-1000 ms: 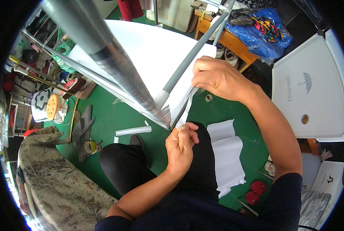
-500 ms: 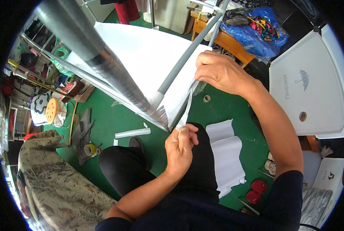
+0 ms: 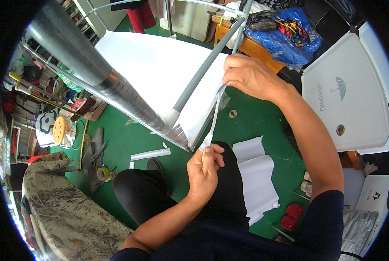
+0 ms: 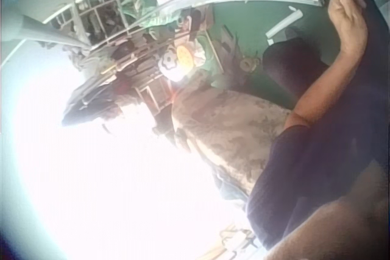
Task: The person is assembling a metal frame structure. They use yellow tape to secure a white sheet of material to the frame, adjusting and smoothing it into place.
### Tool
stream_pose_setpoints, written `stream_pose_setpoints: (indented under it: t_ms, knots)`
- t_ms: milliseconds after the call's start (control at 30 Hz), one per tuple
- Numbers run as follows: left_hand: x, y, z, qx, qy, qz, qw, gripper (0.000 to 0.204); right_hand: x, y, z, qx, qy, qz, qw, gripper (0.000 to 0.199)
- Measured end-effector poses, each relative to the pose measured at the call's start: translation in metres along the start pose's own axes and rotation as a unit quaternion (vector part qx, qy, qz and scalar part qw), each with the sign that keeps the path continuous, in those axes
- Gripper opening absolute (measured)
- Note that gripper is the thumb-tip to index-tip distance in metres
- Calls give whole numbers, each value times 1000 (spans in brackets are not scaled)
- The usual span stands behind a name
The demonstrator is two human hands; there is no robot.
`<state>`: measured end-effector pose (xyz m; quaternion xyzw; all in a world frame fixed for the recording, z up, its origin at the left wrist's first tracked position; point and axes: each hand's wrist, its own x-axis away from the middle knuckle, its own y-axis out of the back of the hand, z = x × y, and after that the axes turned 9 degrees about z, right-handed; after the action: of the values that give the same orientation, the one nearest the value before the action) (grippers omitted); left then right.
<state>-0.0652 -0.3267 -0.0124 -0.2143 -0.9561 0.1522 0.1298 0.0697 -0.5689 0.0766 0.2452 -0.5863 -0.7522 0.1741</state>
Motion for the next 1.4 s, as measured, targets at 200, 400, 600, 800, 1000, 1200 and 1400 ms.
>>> stream_pose_setpoints:
  t_ms: [200, 400, 600, 800, 1000, 1200, 1400]
  knots:
    - [1, 0, 0, -6, -8, 6, 1000, 33, -1, 1, -6, 6, -12, 3, 1000, 5]
    - [1, 2, 1, -15, -11, 11, 1000, 33, -4, 0, -15, 22, -6, 0, 1000, 5]
    - [1, 3, 2, -23, -8, 19, 1000, 33, -6, 1, -16, 46, -23, 12, 999, 11]
    - [2, 5, 8, -28, -9, 22, 999, 33, -10, 2, -17, 115, 9, -10, 993, 9]
    - [2, 3, 5, -60, -23, 37, 997, 32, -16, 8, -12, 148, -40, 47, 987, 10]
    - [3, 5, 4, -104, -38, 47, 993, 32, -16, 2, -23, 196, 2, 1, 981, 10]
    - [6, 8, 6, -137, -44, 53, 988, 31, -20, 7, -23, 217, -56, 26, 974, 12]
